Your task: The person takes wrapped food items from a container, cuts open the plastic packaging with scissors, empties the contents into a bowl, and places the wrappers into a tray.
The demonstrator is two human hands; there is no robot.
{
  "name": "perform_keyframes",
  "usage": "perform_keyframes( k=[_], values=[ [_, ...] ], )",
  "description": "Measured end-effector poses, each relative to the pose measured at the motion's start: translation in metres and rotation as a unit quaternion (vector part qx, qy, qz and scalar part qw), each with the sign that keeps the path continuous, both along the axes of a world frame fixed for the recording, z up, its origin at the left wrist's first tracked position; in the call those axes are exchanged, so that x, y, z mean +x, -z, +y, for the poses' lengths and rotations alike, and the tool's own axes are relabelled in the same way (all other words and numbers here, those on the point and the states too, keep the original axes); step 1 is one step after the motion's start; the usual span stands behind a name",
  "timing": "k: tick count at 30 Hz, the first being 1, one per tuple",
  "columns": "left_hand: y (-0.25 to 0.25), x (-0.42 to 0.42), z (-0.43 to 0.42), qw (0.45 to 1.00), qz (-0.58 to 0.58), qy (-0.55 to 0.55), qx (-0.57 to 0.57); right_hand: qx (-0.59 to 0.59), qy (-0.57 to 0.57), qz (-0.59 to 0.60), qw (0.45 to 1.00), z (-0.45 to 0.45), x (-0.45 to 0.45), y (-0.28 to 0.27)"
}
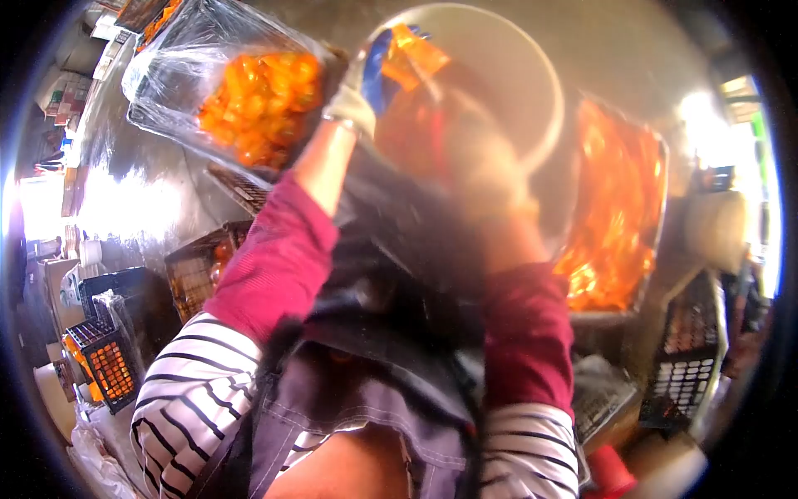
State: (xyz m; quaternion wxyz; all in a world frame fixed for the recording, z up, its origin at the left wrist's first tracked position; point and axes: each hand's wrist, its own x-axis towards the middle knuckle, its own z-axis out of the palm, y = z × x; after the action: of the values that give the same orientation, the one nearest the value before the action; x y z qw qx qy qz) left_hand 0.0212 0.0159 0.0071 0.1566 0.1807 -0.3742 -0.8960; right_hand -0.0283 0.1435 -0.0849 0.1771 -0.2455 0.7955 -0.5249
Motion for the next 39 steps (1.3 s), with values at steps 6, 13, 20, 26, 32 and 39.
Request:
perform_keyframes(
  k=[6, 13, 20, 26, 32, 39],
  values=[
    [-0.012, 0.006, 0.0, 0.996, -0.07, 0.0, -0.054, 0.058, 0.041, -0.087, 0.994, 0.0, 0.002, -0.011],
    [0.005, -0.004, -0.017, 0.784, -0.228, 0.138, -0.56, -0.017, -0.02, 0.169, 0.985, -0.002, -0.014, 0.016],
    [0.095, -0.032, -0.029, 0.724, -0.13, 0.081, -0.673, 0.052, -0.028, 0.109, 0.992, 0.007, -0.024, 0.036],
    [0.01, 0.001, -0.016, 0.776, -0.16, 0.186, -0.581, 0.095, -0.031, 0.228, 0.968, 0.011, -0.029, 0.046],
    [0.018, -0.01, -0.019, 0.513, -0.114, 0.206, -0.825, 0.027, -0.026, 0.246, 0.969, 0.004, -0.012, 0.012],
    [0.011, -0.009, -0.008, 0.781, -0.219, 0.11, -0.574, -0.073, -0.017, -0.174, 0.982, 0.006, 0.005, -0.033]
  ],
)
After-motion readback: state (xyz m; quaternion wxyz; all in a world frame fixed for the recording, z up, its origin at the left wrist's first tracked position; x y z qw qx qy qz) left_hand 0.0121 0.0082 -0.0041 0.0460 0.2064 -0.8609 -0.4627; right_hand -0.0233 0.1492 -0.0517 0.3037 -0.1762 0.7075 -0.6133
